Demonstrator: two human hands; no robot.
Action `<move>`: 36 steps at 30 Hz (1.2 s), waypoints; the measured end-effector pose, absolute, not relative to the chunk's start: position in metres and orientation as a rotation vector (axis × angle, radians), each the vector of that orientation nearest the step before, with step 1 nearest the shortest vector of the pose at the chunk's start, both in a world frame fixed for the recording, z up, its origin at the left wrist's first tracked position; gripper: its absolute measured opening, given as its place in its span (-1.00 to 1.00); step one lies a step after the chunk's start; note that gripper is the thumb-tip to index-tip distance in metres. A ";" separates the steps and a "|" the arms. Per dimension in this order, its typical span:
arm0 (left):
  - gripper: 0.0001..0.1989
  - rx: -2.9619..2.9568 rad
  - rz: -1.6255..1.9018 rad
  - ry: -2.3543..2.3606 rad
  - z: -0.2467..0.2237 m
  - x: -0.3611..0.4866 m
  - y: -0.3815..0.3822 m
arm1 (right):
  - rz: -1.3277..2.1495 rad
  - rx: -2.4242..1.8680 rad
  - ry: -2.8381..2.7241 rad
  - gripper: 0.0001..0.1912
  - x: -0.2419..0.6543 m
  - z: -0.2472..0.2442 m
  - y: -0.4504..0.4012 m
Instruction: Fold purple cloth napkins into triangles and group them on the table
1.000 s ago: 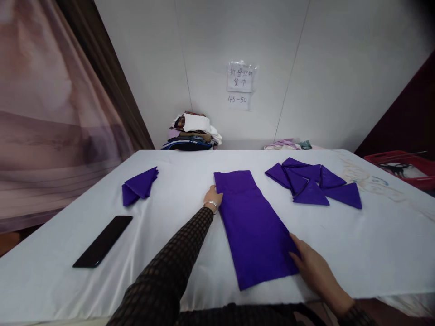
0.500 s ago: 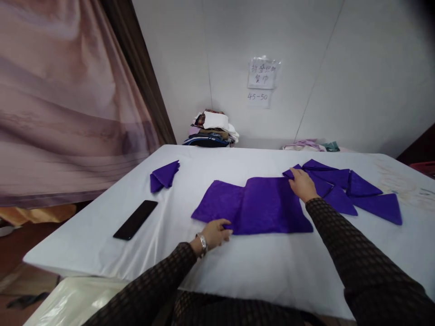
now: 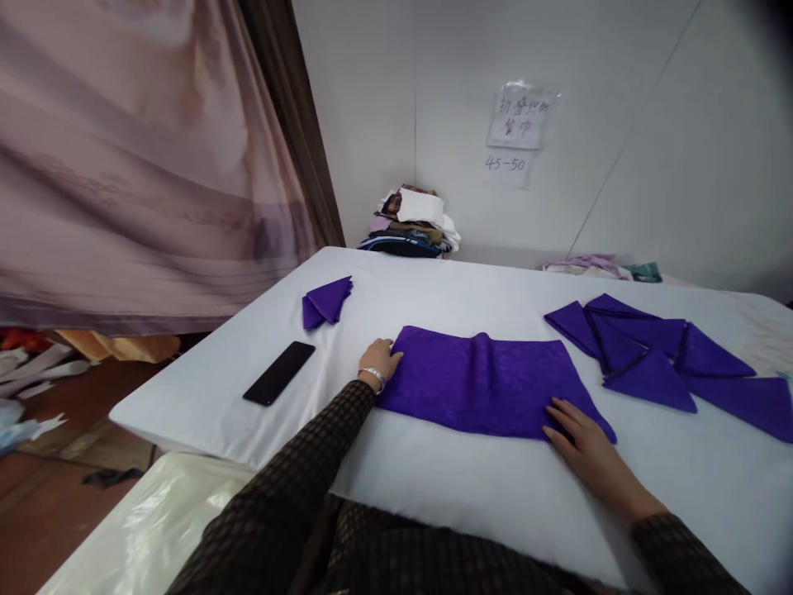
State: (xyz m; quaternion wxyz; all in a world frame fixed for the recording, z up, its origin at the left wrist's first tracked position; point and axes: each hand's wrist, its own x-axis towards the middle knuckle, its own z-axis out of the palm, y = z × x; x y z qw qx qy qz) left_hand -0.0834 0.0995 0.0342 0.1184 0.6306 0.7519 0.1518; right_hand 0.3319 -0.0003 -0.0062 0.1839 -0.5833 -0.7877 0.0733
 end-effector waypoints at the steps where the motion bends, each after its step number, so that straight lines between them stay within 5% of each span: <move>1: -0.70 1.826 0.436 2.199 0.034 -0.081 0.103 | 0.185 -1.655 -2.220 -0.47 0.337 -0.011 -0.005; 11: -0.89 1.710 0.494 2.260 0.034 -0.101 0.081 | 0.018 -1.705 -2.320 -0.42 0.355 -0.027 -0.031; 17: -0.59 1.543 0.604 2.196 0.041 -0.103 0.096 | 0.036 -1.716 -2.314 -0.42 0.347 -0.028 -0.017; 22: -0.66 1.563 0.689 2.210 0.038 -0.093 0.103 | 0.052 -1.715 -2.316 -0.41 0.347 -0.034 -0.019; 36: -0.40 1.826 1.119 1.870 0.027 -0.078 0.070 | 0.033 -1.695 -2.236 -0.44 0.345 -0.036 -0.026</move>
